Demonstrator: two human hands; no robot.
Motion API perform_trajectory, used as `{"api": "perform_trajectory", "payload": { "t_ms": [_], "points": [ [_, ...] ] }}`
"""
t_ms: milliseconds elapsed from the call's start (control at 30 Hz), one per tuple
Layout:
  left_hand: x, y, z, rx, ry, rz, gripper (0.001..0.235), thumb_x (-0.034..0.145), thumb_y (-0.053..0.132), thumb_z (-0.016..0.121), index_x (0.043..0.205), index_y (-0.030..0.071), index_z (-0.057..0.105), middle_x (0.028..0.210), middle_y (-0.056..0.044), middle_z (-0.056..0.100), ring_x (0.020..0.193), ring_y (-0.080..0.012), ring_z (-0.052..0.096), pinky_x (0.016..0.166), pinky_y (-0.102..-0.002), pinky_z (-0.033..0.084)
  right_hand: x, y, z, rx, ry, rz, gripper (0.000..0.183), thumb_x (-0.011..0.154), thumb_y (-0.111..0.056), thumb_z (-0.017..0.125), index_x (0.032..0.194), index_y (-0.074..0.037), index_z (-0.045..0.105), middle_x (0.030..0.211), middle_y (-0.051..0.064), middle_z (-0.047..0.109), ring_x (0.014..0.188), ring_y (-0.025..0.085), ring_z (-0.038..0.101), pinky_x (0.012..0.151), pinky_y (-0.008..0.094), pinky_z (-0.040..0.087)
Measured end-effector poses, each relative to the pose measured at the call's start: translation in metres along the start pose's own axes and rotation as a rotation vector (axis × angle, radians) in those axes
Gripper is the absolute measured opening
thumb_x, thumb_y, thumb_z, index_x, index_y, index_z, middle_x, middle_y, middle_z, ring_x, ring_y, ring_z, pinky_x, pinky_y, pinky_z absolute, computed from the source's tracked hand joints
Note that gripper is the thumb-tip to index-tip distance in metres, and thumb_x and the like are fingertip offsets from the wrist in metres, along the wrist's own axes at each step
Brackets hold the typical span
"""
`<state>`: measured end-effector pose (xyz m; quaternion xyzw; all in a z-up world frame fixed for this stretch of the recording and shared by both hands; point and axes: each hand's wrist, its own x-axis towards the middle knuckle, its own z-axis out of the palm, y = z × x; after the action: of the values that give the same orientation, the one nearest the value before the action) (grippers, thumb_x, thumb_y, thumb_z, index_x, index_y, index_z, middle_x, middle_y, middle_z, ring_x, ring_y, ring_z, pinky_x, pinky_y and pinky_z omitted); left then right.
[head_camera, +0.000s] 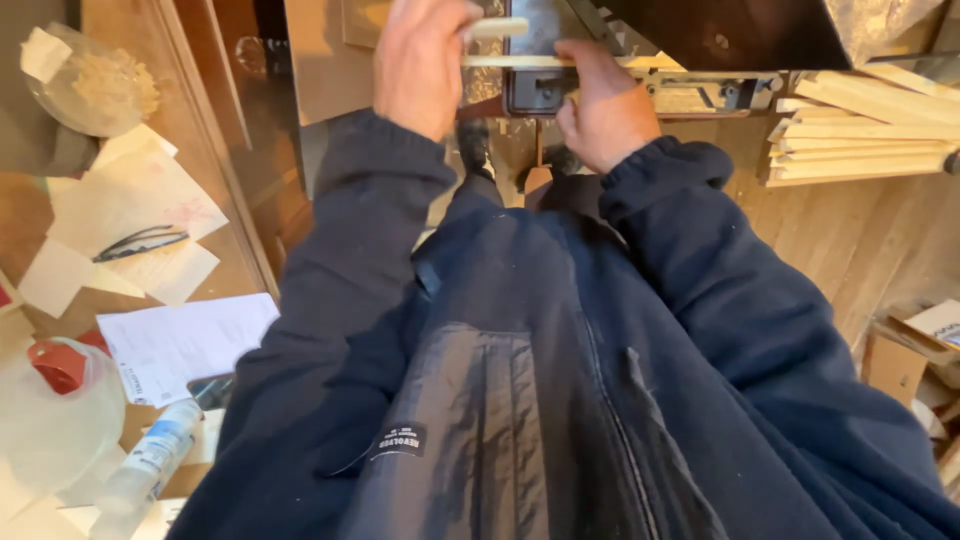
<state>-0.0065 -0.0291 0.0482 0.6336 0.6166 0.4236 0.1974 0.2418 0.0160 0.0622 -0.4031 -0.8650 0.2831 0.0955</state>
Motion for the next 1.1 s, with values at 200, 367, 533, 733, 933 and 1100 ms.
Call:
{"api": "perform_trajectory", "payload": {
  "t_ms": [200,367,533,733,933,1100],
  "points": [
    [0.017,-0.011,0.051,0.152,-0.121,-0.079,0.018,0.084,0.003,0.069,0.101,0.007,0.072,0.088,-0.02,0.069,0.088,-0.0412,0.066,0.075,-0.05,0.05,0.001,0.004,0.006,-0.071,-0.011,0.008,0.042,0.091,-0.001,0.065,0.133,-0.005,0.059,0.128,0.019,0.062,0.108,0.04,0.066,0.092,0.047,0.055],
    [0.017,-0.041,0.099,0.119,-0.237,-0.131,0.012,0.079,0.008,0.072,0.09,0.005,0.073,0.081,-0.024,0.068,0.078,-0.0432,0.067,0.066,-0.051,0.052,0.0,0.003,0.0,-0.088,0.006,-0.003,0.038,0.092,-0.002,0.065,0.129,-0.005,0.065,0.126,0.017,0.061,0.1,0.038,0.066,0.087,0.046,0.056],
    [0.029,-0.049,0.103,0.003,-0.364,-0.132,0.01,0.078,0.012,0.071,0.085,0.009,0.079,0.08,-0.022,0.07,0.08,-0.0418,0.069,0.07,-0.05,0.054,0.006,-0.006,-0.006,-0.107,0.061,-0.007,0.037,0.087,-0.003,0.066,0.123,-0.005,0.065,0.125,0.016,0.061,0.095,0.037,0.068,0.082,0.045,0.058],
    [0.044,-0.033,0.068,-0.006,-0.651,-0.132,0.018,0.095,0.026,0.071,0.096,0.01,0.079,0.091,-0.022,0.068,0.09,-0.0423,0.066,0.081,-0.051,0.051,0.009,-0.012,-0.007,-0.174,0.027,0.048,0.038,0.088,-0.009,0.066,0.126,-0.005,0.061,0.123,0.014,0.063,0.088,0.036,0.069,0.072,0.046,0.056],
    [0.05,-0.024,0.056,0.004,-0.725,-0.164,0.022,0.095,0.026,0.069,0.108,0.011,0.078,0.098,-0.018,0.066,0.097,-0.0412,0.063,0.083,-0.05,0.048,0.013,-0.017,0.003,-0.411,0.014,0.104,0.031,0.094,-0.012,0.058,0.124,-0.002,0.058,0.124,0.017,0.064,0.06,0.029,0.067,0.053,0.043,0.054],
    [0.06,-0.017,0.047,-0.098,-0.778,-0.235,0.021,0.093,0.016,0.073,0.112,0.008,0.077,0.095,-0.016,0.066,0.094,-0.0369,0.064,0.08,-0.043,0.049,0.022,-0.029,0.002,-0.421,-0.089,0.22,0.042,0.09,-0.013,0.056,0.128,0.004,0.053,0.134,0.027,0.058,0.05,0.027,0.066,0.046,0.041,0.052]
  ]
}}
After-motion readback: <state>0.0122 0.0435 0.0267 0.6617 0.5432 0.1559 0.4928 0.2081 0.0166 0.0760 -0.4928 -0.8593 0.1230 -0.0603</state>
